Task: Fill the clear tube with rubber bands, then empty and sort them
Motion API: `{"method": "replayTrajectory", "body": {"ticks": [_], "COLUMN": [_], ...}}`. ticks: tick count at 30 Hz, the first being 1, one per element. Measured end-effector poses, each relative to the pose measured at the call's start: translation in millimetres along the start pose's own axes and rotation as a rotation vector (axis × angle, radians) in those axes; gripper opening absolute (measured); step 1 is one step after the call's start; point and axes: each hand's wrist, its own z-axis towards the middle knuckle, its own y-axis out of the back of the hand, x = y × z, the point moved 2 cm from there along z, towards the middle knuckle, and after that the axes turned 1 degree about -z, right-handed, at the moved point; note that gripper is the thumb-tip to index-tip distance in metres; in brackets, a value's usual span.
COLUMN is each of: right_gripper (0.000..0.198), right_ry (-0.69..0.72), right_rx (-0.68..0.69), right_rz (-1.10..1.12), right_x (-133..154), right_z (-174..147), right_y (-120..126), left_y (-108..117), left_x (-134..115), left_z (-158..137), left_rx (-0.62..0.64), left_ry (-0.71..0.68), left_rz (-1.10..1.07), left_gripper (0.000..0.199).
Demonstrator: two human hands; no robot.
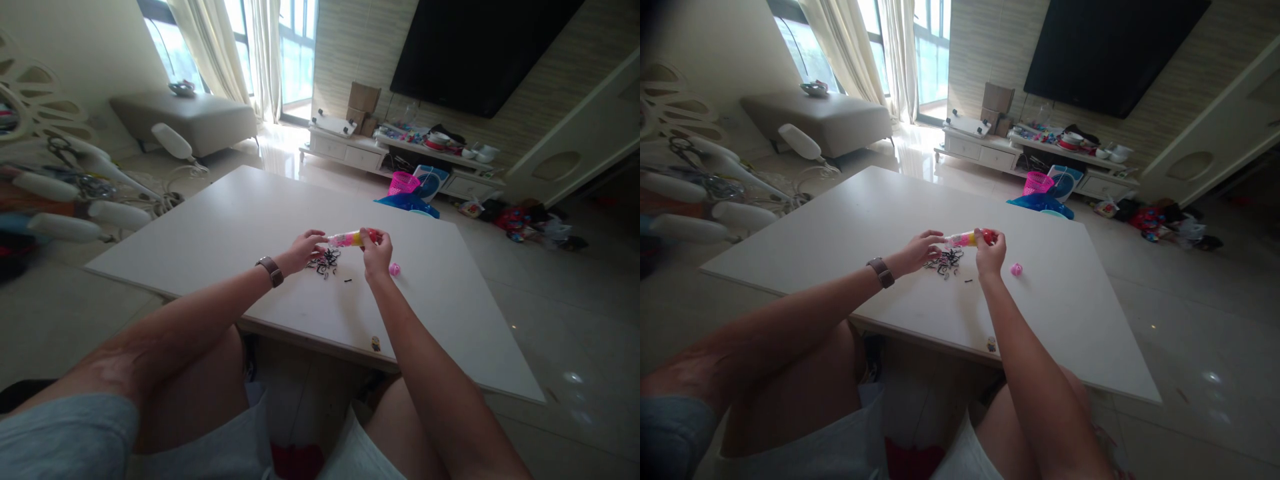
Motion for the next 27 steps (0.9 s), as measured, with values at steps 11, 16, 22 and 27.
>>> {"method": "replayTrajectory", "body": {"ticks": [11, 16, 22, 27], "right_gripper": [0.061, 0.061, 0.059, 0.060], "right_ry": [-0.186, -0.134, -0.098, -0.093], "right_rx": [0.010, -0.028, -0.028, -0.053], "right_rz": [0.195, 0.167, 0.123, 0.094], "right_x": [-6, -2, 0, 2], "right_z": [-4, -3, -1, -3], "right_y": [-2, -1, 2, 2], "left_y": [-5, -3, 7, 11], "left_x": [-2, -1, -2, -3], "left_z": [-5, 3, 9, 10], "left_rx": [0.388, 0.255, 0.118, 0.074], "left_ry": [-0.266, -0.357, -0.276, -0.237], "left_rz": [0.226, 0.229, 0.161, 0.195], "left_gripper": [0.061, 0.043, 0.037, 0.032]}}
